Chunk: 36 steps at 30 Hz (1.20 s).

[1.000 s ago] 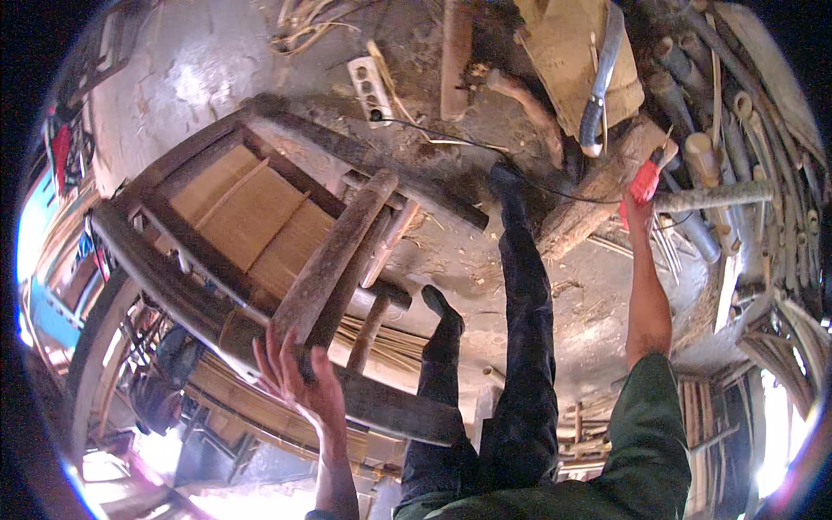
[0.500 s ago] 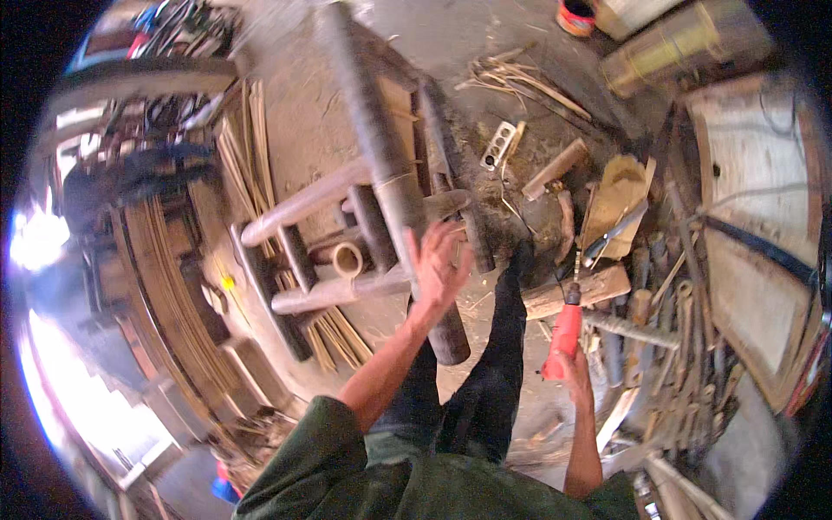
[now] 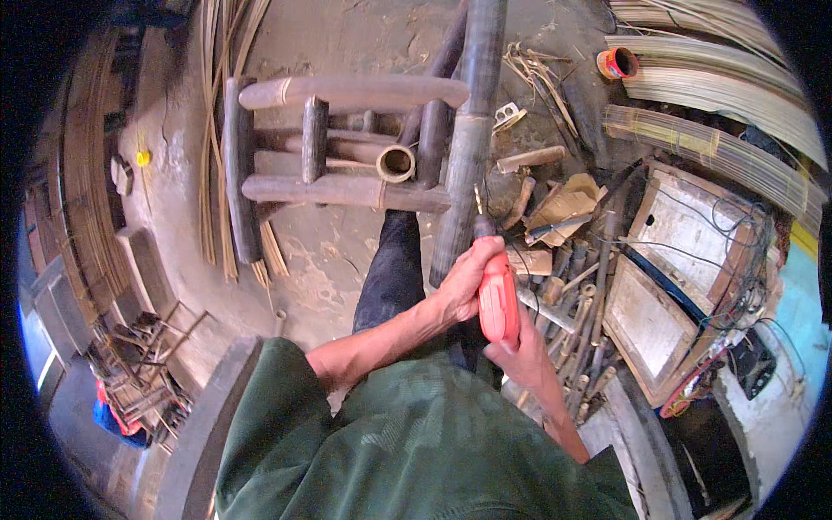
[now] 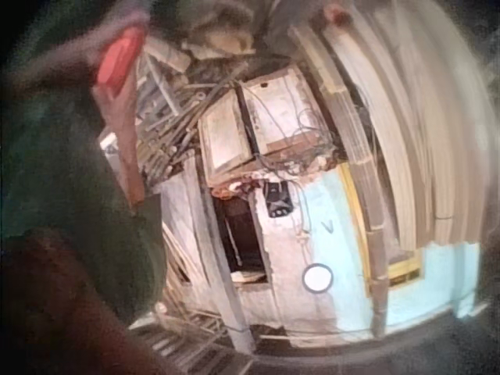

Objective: The person assembles a bamboo chair by inserting thin bamboo strips into pre-drilled holes in the chair frame. They use a knife to trim and shape the strips and a hammer to tap them into place. The person occasionally repositions the chair frame and adjusts their position while working.

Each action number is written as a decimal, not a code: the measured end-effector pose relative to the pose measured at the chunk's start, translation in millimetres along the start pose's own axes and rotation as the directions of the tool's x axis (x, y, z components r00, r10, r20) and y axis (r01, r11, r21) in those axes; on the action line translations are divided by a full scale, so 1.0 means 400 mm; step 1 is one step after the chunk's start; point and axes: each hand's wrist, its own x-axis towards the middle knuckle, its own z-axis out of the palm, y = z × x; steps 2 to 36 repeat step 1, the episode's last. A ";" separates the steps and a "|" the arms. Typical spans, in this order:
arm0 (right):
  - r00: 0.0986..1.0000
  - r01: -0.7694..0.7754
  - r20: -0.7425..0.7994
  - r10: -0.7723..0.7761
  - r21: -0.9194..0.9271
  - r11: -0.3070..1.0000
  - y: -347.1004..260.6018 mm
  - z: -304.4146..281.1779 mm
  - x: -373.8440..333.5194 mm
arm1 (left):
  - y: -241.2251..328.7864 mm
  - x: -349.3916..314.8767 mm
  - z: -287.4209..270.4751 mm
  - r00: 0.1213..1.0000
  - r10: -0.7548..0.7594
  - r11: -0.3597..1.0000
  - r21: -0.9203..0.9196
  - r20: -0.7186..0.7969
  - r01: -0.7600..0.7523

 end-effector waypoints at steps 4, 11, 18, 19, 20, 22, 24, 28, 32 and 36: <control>0.997 -0.030 0.070 0.042 -0.160 0.987 -0.004 0.000 -0.003 | 0.005 0.004 -0.029 0.997 -0.054 0.995 -0.085 0.058 0.059; 0.997 -0.030 0.070 0.042 -0.160 0.987 -0.004 0.000 -0.003 | 0.005 0.004 -0.029 0.997 -0.054 0.995 -0.085 0.058 0.059; 0.997 -0.030 0.070 0.042 -0.160 0.987 -0.004 0.000 -0.003 | 0.005 0.004 -0.029 0.997 -0.054 0.995 -0.085 0.058 0.059; 0.997 -0.030 0.070 0.042 -0.160 0.987 -0.004 0.000 -0.003 | 0.005 0.004 -0.029 0.997 -0.054 0.995 -0.085 0.058 0.059; 0.997 -0.030 0.070 0.042 -0.160 0.987 -0.004 0.000 -0.003 | 0.005 0.004 -0.029 0.997 -0.054 0.995 -0.085 0.058 0.059; 0.997 -0.030 0.070 0.042 -0.160 0.987 -0.004 0.000 -0.003 | 0.005 0.004 -0.029 0.997 -0.054 0.995 -0.085 0.058 0.059; 0.997 -0.030 0.070 0.042 -0.160 0.987 -0.004 0.000 -0.003 | 0.005 0.004 -0.029 0.997 -0.054 0.995 -0.085 0.058 0.059; 0.997 -0.030 0.070 0.042 -0.160 0.987 -0.004 0.000 -0.003 | 0.005 0.004 -0.029 0.997 -0.054 0.995 -0.085 0.058 0.059; 0.997 -0.030 0.070 0.042 -0.160 0.987 -0.004 0.000 -0.003 | 0.005 0.004 -0.029 0.997 -0.054 0.995 -0.085 0.058 0.059; 0.997 -0.030 0.070 0.042 -0.160 0.987 -0.004 0.000 -0.003 | 0.005 0.004 -0.029 0.997 -0.054 0.995 -0.085 0.058 0.059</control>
